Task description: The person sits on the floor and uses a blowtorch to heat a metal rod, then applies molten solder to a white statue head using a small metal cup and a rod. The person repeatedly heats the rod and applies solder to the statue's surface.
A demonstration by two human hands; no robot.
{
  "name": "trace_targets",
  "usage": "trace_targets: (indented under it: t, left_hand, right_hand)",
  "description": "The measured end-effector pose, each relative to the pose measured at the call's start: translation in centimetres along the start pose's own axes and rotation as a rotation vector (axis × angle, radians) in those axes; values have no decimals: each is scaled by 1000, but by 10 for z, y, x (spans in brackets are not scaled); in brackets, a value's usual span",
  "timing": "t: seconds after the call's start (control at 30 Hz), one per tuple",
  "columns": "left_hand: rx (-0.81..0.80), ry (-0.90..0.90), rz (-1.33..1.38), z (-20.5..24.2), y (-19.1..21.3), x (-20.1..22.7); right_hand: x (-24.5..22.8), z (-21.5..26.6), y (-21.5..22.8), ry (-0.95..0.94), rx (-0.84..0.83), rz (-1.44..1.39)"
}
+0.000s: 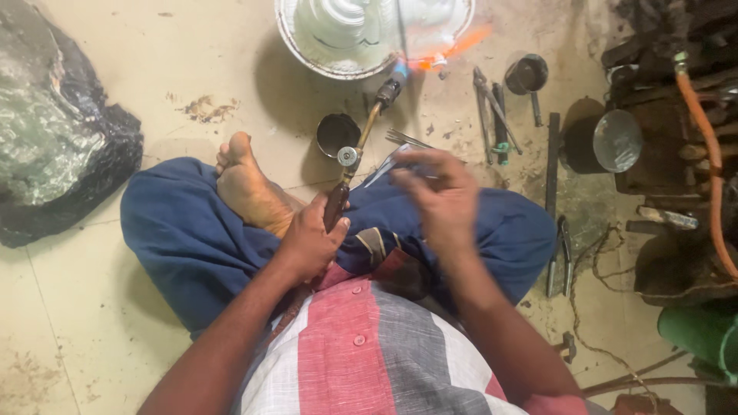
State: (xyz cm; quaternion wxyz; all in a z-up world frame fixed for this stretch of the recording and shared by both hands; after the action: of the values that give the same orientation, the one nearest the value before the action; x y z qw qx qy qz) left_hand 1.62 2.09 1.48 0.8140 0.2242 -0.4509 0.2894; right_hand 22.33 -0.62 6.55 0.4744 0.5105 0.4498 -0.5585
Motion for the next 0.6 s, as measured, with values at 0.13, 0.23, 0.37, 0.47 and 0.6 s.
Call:
trace_targets:
  t: [0.13,0.23,0.37,0.47,0.6]
  left_hand:
    - [-32,60,111,6,2,10]
    - [-23,77,118,9,2,11]
    - [37,-148,41,5,1,7]
    - [-51,67,57,0,-4,-4]
    - [6,-73,-24,-3,-5,-5]
  right_hand:
    - [10,-23,-56,10,-67,53]
    - [18,-31,-67,45,-114,26]
    - [32,-28,-62,47,-101,70]
    - [39,-27,-56,96,-102,-37]
    - [40,-26,-53,104,-112,29]
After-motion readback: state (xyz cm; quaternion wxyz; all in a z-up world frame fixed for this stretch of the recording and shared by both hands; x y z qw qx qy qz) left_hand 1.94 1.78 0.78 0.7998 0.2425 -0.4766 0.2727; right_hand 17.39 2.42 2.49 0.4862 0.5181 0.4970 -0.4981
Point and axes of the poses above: each hand's wrist, its own z-axis away from the middle knuckle, its own y-axis out of the back of the hand, x = y × z, the point moved 2 cm from there along -z, towards the middle knuckle, and after that the axes turned 13 degrees about -x, right-handed, at the moved point
